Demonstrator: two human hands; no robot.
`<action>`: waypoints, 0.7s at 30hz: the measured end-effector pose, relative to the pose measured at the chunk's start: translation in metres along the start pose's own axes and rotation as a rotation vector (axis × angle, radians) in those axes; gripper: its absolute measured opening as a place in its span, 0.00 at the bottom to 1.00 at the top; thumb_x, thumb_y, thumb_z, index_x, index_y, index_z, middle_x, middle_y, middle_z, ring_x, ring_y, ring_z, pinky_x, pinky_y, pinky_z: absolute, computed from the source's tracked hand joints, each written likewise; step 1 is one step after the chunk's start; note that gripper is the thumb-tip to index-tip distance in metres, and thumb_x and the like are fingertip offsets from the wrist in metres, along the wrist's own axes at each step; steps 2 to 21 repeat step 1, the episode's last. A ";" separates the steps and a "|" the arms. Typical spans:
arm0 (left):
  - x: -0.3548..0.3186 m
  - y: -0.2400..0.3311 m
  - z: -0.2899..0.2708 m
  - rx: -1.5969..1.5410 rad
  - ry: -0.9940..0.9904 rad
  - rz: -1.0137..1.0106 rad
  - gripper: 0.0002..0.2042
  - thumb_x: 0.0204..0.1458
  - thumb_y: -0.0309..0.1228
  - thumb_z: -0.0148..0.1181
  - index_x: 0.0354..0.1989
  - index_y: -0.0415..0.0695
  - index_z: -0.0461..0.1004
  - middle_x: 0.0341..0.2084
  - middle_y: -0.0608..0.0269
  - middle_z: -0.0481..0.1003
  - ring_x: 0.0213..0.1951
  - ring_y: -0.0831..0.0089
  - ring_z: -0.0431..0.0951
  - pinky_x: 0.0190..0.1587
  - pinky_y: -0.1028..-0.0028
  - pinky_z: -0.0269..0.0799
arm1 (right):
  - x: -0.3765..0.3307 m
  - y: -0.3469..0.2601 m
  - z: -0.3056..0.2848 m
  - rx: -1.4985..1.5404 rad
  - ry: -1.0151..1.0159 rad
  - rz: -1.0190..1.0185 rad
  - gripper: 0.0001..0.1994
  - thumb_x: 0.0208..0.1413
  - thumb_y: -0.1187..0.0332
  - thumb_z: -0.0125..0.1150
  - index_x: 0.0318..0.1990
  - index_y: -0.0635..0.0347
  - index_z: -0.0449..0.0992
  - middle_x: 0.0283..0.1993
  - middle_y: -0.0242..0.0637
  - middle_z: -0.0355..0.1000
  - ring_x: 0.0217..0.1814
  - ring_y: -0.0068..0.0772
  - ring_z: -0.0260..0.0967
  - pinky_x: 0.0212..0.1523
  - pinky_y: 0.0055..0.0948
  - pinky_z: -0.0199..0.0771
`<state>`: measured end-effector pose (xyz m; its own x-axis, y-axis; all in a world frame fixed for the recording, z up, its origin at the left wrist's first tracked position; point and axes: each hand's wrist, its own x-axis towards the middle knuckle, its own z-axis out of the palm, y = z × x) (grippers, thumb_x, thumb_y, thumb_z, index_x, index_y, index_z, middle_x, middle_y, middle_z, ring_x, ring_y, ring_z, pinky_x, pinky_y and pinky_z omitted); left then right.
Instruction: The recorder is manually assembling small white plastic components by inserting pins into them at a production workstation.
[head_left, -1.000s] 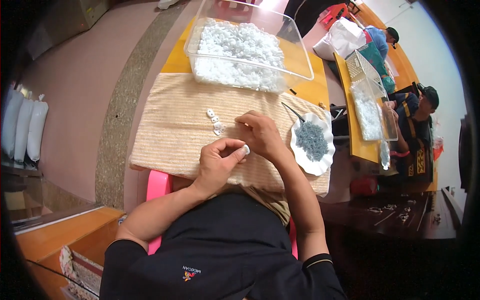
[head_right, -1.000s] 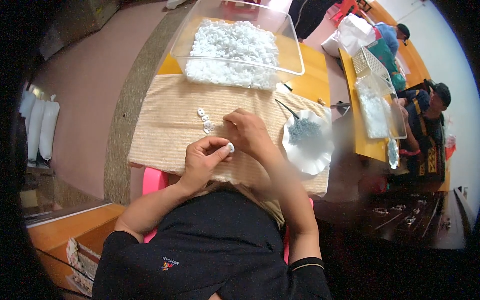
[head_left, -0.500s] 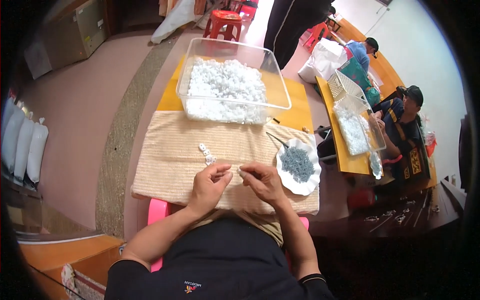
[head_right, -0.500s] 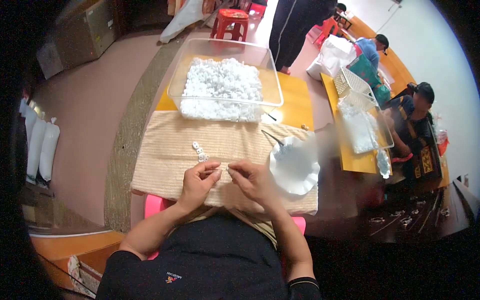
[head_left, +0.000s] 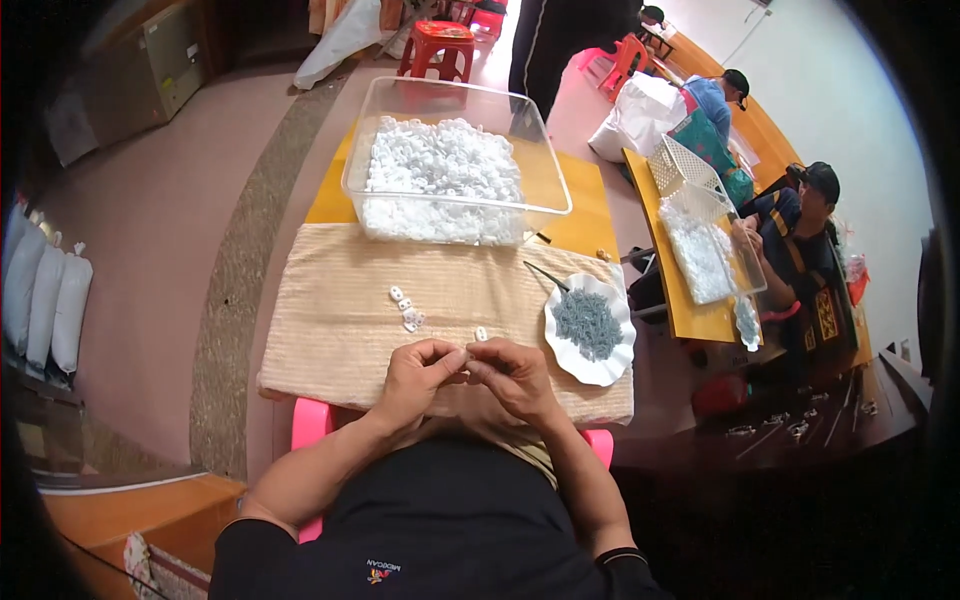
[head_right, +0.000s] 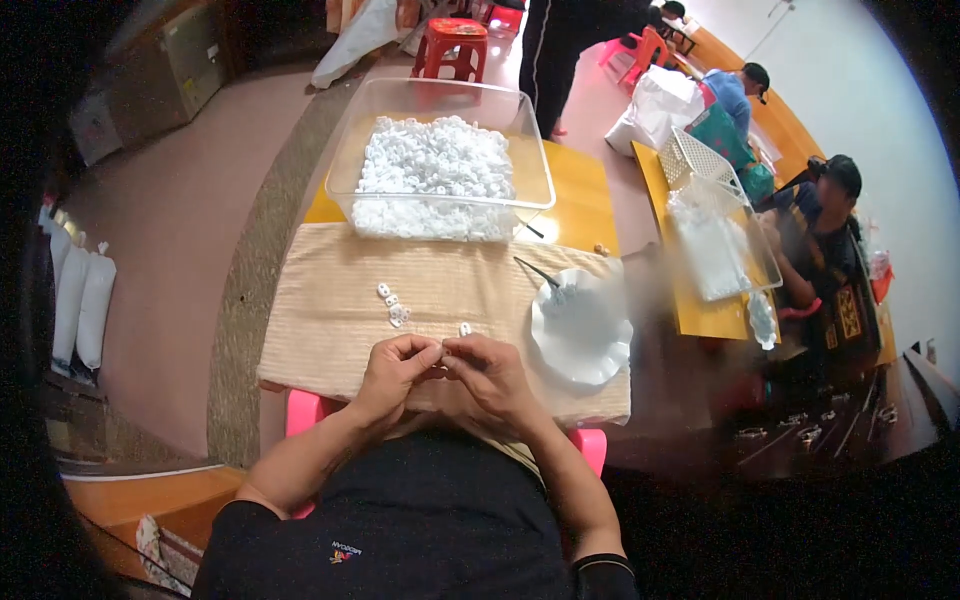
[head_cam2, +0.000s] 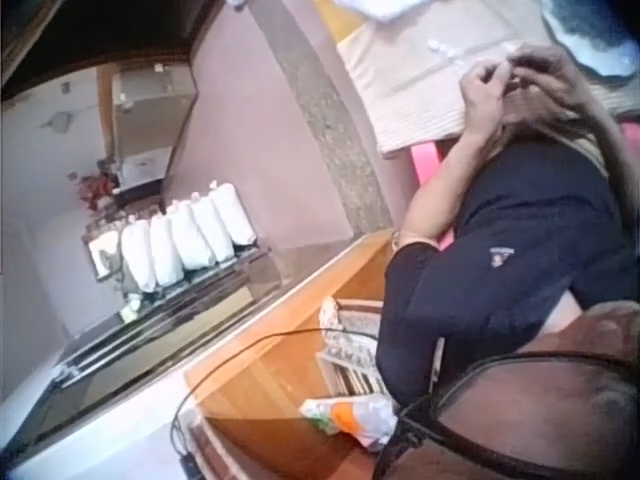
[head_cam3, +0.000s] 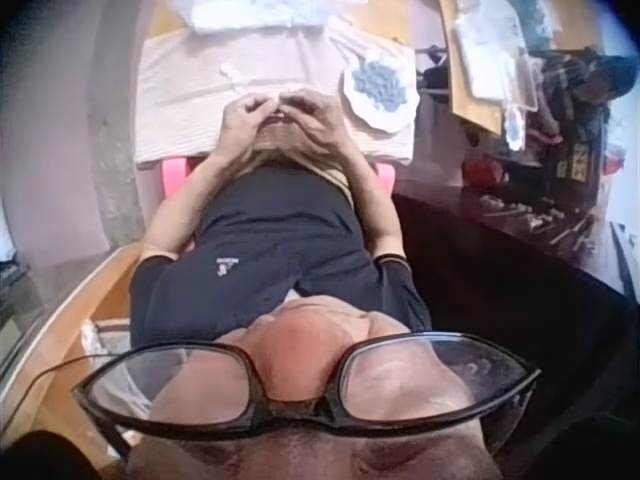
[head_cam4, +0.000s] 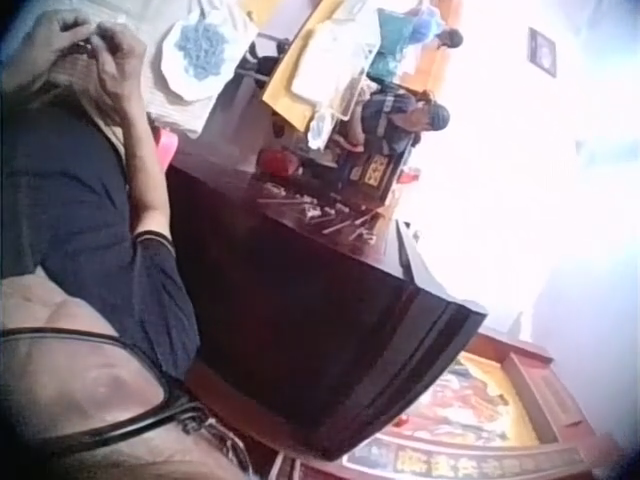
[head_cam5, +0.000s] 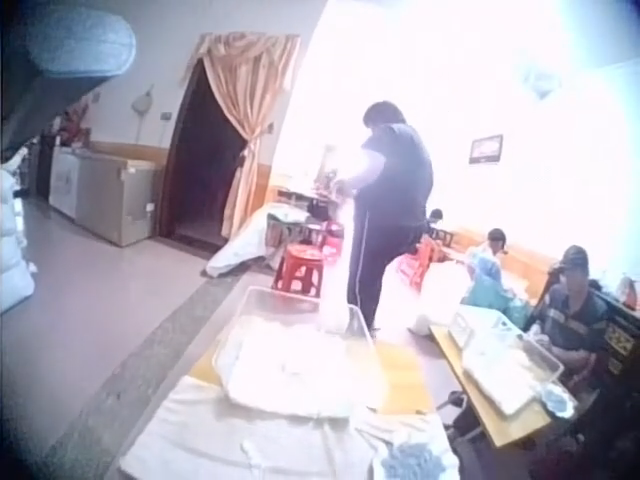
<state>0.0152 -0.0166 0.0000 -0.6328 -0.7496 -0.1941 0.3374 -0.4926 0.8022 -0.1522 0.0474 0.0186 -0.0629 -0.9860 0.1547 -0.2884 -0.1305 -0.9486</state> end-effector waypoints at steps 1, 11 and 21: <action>-0.001 -0.002 0.000 -0.002 0.002 -0.009 0.07 0.58 0.28 0.59 0.38 0.36 0.76 0.32 0.62 0.78 0.35 0.78 0.78 0.42 0.77 0.76 | -0.003 0.001 0.000 0.003 0.001 0.009 0.08 0.58 0.78 0.59 0.45 0.69 0.76 0.38 0.37 0.76 0.37 0.25 0.76 0.37 0.22 0.78; -0.001 -0.002 0.000 -0.002 0.002 -0.009 0.07 0.58 0.28 0.59 0.38 0.36 0.76 0.32 0.62 0.78 0.35 0.78 0.78 0.42 0.77 0.76 | -0.003 0.001 0.000 0.003 0.001 0.009 0.08 0.58 0.78 0.59 0.45 0.69 0.76 0.38 0.37 0.76 0.37 0.25 0.76 0.37 0.22 0.78; -0.001 -0.002 0.000 -0.002 0.002 -0.009 0.07 0.58 0.28 0.59 0.38 0.36 0.76 0.32 0.62 0.78 0.35 0.78 0.78 0.42 0.77 0.76 | -0.003 0.001 0.000 0.003 0.001 0.009 0.08 0.58 0.78 0.59 0.45 0.69 0.76 0.38 0.37 0.76 0.37 0.25 0.76 0.37 0.22 0.78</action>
